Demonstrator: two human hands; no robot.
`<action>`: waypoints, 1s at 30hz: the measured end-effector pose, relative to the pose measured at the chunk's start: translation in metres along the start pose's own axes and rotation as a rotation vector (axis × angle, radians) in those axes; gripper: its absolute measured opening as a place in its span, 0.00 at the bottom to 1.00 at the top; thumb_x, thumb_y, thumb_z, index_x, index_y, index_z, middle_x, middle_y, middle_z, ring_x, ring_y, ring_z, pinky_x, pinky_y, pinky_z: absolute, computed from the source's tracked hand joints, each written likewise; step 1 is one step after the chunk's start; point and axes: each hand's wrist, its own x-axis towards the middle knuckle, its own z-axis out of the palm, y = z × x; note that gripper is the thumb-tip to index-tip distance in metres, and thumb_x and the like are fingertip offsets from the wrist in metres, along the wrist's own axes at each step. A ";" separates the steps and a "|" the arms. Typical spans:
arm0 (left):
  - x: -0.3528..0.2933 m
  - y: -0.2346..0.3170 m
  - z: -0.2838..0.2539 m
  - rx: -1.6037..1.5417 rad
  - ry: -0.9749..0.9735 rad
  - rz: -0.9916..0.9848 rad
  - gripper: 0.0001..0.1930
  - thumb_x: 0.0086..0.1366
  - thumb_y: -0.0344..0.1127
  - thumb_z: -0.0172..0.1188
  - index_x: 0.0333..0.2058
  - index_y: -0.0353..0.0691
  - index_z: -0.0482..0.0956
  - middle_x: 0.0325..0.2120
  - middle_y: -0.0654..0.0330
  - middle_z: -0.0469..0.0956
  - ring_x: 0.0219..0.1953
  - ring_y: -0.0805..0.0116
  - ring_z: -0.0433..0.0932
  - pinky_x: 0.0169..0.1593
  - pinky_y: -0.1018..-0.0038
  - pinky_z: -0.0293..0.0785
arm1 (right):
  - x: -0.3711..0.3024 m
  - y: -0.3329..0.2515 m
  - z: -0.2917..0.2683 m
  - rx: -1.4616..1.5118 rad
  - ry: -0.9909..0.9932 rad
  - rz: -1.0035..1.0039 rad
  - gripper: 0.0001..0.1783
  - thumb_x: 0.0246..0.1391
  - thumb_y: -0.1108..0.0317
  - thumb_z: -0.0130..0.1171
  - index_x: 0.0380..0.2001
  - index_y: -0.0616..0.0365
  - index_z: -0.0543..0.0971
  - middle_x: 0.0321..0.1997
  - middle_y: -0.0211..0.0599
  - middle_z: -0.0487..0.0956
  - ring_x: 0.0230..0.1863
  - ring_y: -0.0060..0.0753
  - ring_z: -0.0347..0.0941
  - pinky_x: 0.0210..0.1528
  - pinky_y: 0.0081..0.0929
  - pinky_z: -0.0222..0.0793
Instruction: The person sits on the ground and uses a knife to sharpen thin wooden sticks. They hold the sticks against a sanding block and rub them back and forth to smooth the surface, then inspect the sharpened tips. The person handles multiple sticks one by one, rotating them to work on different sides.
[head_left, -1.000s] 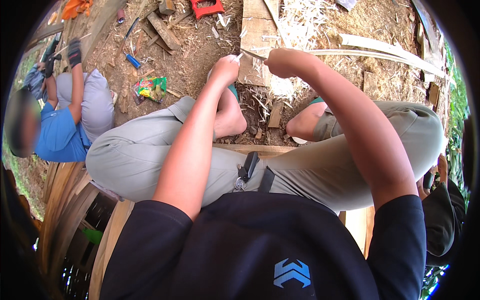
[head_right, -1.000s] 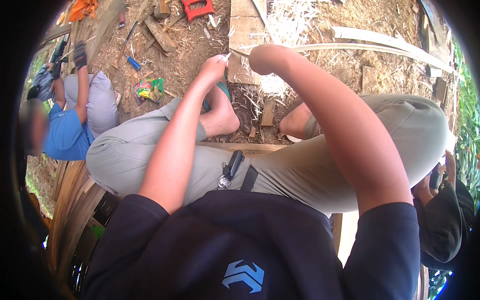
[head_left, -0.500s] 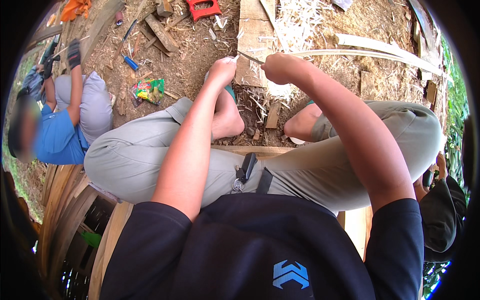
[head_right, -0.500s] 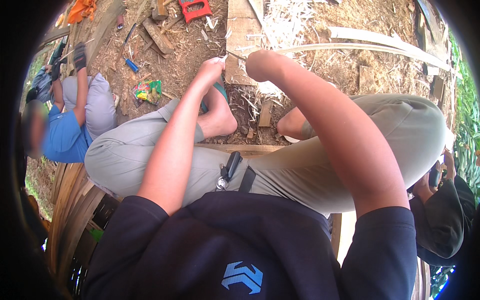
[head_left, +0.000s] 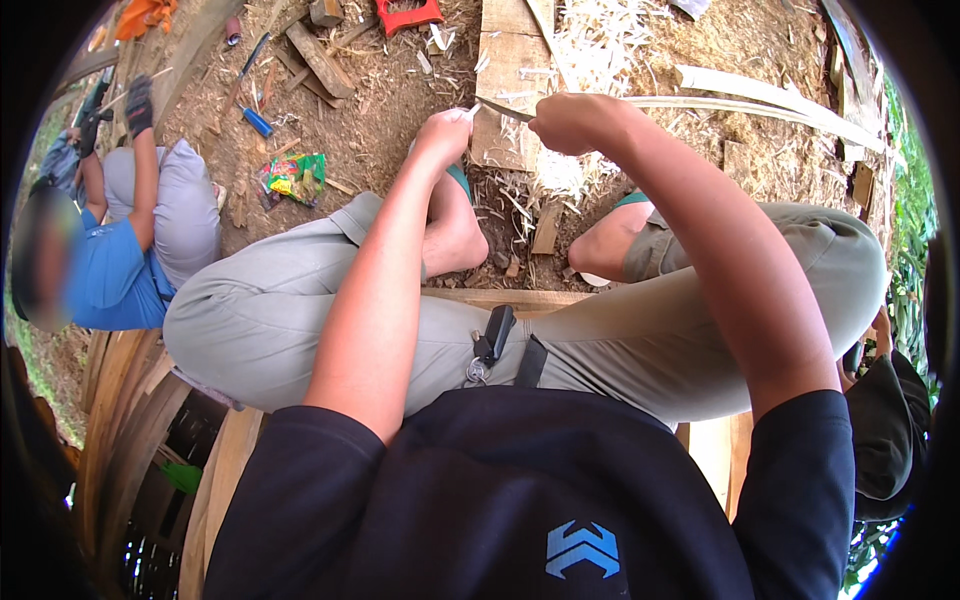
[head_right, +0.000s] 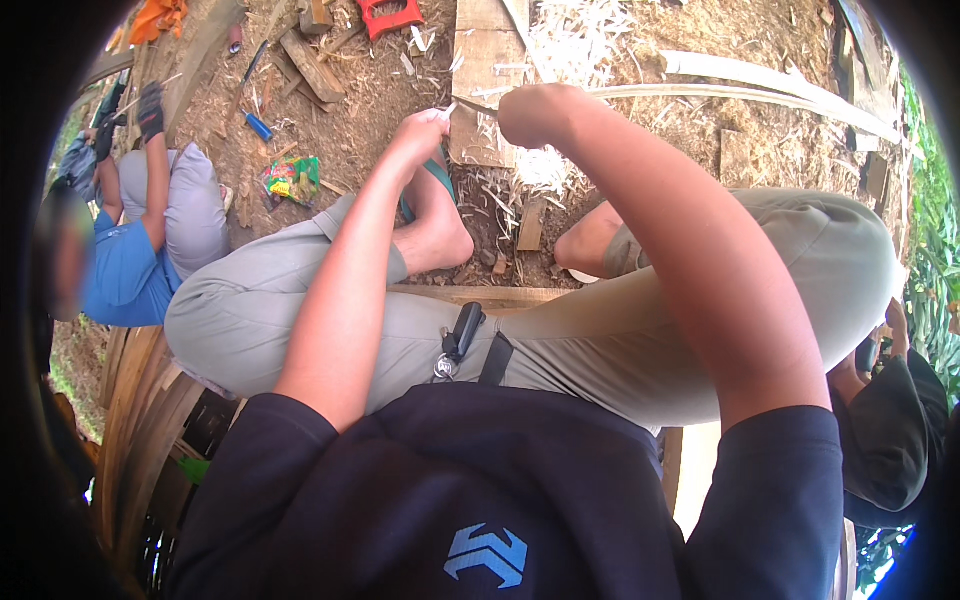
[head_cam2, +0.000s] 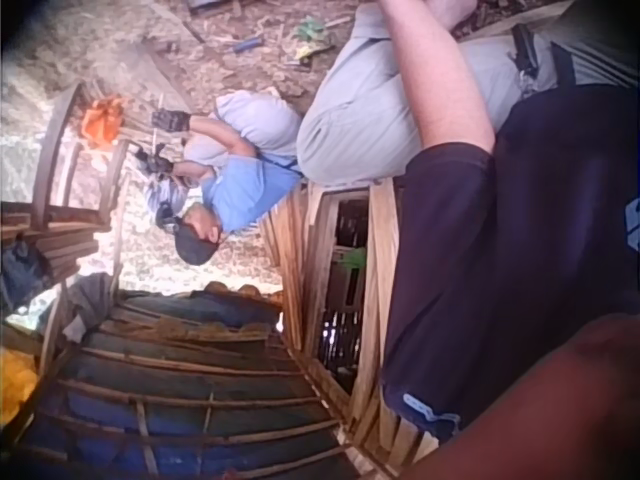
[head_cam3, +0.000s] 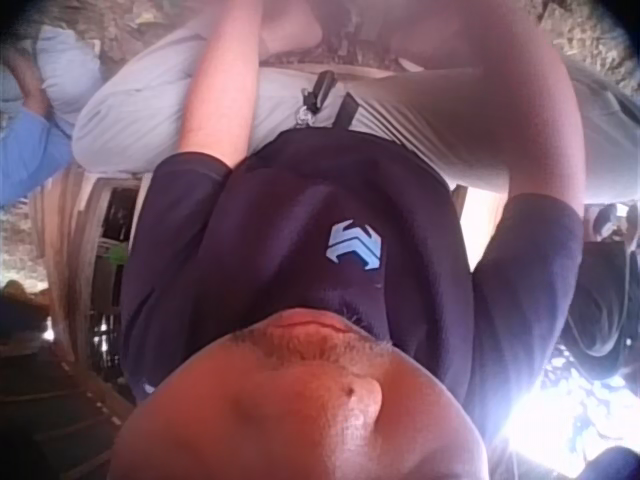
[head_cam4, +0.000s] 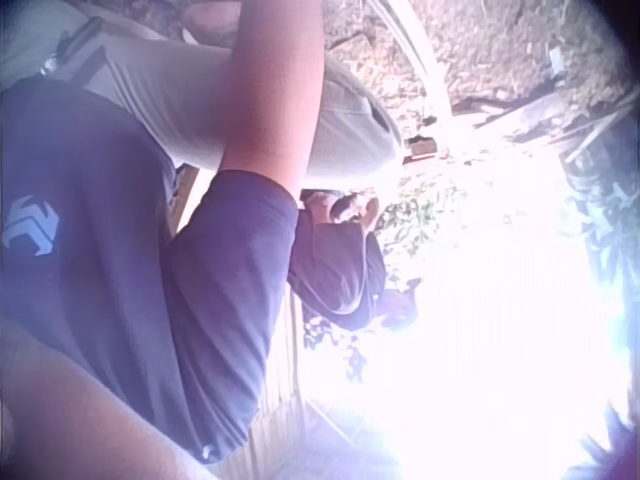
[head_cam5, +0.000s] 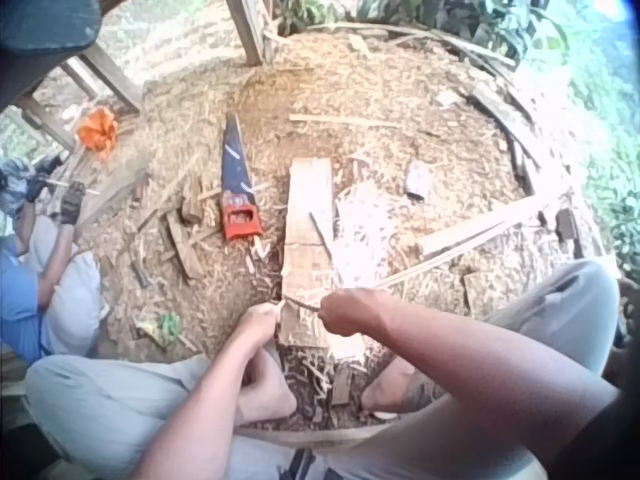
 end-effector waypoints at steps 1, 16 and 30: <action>-0.003 0.006 -0.001 -0.006 -0.031 -0.015 0.09 0.67 0.35 0.51 0.34 0.38 0.79 0.31 0.66 0.78 0.37 0.73 0.72 0.47 0.74 0.67 | 0.003 0.002 0.002 -0.058 -0.019 -0.024 0.18 0.63 0.66 0.48 0.36 0.70 0.83 0.40 0.60 0.82 0.41 0.57 0.81 0.42 0.45 0.76; 0.000 -0.016 -0.013 -0.134 -0.102 -0.002 0.14 0.71 0.42 0.51 0.30 0.40 0.76 0.24 0.61 0.75 0.30 0.71 0.70 0.37 0.69 0.68 | -0.004 -0.065 -0.002 -0.420 0.027 -0.068 0.10 0.52 0.74 0.60 0.35 0.65 0.85 0.44 0.56 0.83 0.40 0.52 0.84 0.37 0.37 0.81; -0.027 0.019 0.005 0.104 0.005 -0.024 0.20 0.68 0.51 0.48 0.41 0.43 0.81 0.43 0.48 0.81 0.53 0.47 0.74 0.58 0.53 0.64 | -0.030 -0.026 -0.015 -0.193 -0.023 0.067 0.13 0.56 0.72 0.50 0.35 0.65 0.84 0.39 0.55 0.83 0.42 0.54 0.82 0.44 0.44 0.77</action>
